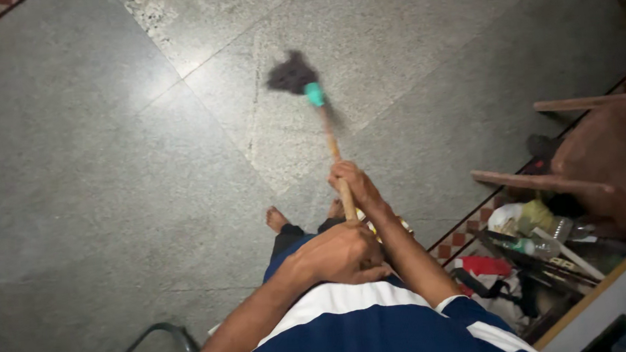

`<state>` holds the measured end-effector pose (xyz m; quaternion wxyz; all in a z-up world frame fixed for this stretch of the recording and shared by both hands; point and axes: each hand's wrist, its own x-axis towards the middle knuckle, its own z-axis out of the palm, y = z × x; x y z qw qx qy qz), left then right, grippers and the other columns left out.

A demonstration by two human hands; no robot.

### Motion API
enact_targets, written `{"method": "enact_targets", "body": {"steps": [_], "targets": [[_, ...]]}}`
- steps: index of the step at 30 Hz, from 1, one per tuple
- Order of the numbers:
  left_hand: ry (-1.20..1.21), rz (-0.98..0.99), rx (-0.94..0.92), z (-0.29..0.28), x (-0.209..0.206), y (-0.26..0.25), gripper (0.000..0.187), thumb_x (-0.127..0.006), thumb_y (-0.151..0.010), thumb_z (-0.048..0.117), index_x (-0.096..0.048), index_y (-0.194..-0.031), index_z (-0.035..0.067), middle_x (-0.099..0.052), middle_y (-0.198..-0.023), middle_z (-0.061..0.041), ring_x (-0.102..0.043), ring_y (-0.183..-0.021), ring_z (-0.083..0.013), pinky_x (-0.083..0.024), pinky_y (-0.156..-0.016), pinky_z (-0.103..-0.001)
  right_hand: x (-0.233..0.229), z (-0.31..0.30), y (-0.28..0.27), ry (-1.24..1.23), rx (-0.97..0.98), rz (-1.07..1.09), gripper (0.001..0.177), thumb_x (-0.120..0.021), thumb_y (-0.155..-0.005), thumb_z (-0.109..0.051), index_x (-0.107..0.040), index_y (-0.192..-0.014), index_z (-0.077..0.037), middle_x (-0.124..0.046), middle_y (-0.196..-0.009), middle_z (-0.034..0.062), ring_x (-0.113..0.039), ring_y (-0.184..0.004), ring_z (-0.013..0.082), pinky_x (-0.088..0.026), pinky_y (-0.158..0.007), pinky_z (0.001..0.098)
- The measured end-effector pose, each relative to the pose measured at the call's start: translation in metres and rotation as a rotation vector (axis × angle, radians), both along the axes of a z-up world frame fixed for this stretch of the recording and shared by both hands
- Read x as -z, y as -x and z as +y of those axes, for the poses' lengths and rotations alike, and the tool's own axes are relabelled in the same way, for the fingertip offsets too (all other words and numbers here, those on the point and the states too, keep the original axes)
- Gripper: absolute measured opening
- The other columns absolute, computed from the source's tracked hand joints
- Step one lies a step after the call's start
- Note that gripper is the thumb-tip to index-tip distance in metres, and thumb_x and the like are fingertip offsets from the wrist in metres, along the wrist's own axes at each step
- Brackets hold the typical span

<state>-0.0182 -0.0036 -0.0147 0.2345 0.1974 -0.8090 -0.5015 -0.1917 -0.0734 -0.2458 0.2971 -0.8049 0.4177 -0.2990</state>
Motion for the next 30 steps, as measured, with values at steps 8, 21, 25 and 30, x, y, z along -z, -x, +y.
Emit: {"method": "enact_targets", "body": {"steps": [8,21,25,30], "targets": [[0.016,0.095,-0.086,-0.022,0.017,0.049,0.035,-0.072,-0.090,0.023,-0.062,-0.063,0.003,-0.064,-0.067,-0.013,-0.064,-0.074,-0.0322,-0.051,-0.082,-0.043,0.049,-0.025,0.125,-0.007,0.246,0.148,0.017,-0.074,-0.090,-0.012,-0.062,-0.080,-0.004,-0.065,-0.091,0.0155,-0.062,-0.096,0.0393,-0.050,-0.090,0.0472],[0.148,0.148,-0.062,0.019,-0.058,0.070,0.031,-0.071,-0.095,0.026,-0.065,-0.070,0.009,-0.061,-0.067,-0.008,-0.062,-0.068,-0.0294,-0.049,-0.078,-0.041,-0.038,-0.023,0.078,0.006,0.099,-0.016,0.009,-0.072,-0.088,-0.008,-0.067,-0.086,-0.001,-0.068,-0.089,0.0151,-0.066,-0.092,0.0368,-0.053,-0.088,0.0456],[0.163,0.115,-0.095,0.035,-0.067,0.076,0.033,-0.070,-0.098,0.025,-0.063,-0.070,0.009,-0.062,-0.068,-0.007,-0.062,-0.068,-0.0277,-0.049,-0.080,-0.040,-0.064,-0.021,0.026,0.008,-0.029,-0.146,0.016,-0.076,-0.089,-0.008,-0.063,-0.083,0.000,-0.065,-0.085,0.0154,-0.063,-0.085,0.0360,-0.052,-0.082,0.0445],[0.166,0.013,-0.208,0.051,-0.069,0.072,0.035,-0.072,-0.093,0.026,-0.062,-0.066,0.007,-0.060,-0.064,-0.010,-0.061,-0.067,-0.0308,-0.049,-0.078,-0.042,-0.090,-0.001,-0.015,-0.077,-0.311,-0.233,0.014,-0.074,-0.089,-0.004,-0.062,-0.083,-0.001,-0.062,-0.084,0.0150,-0.063,-0.085,0.0354,-0.053,-0.083,0.0422]]}}
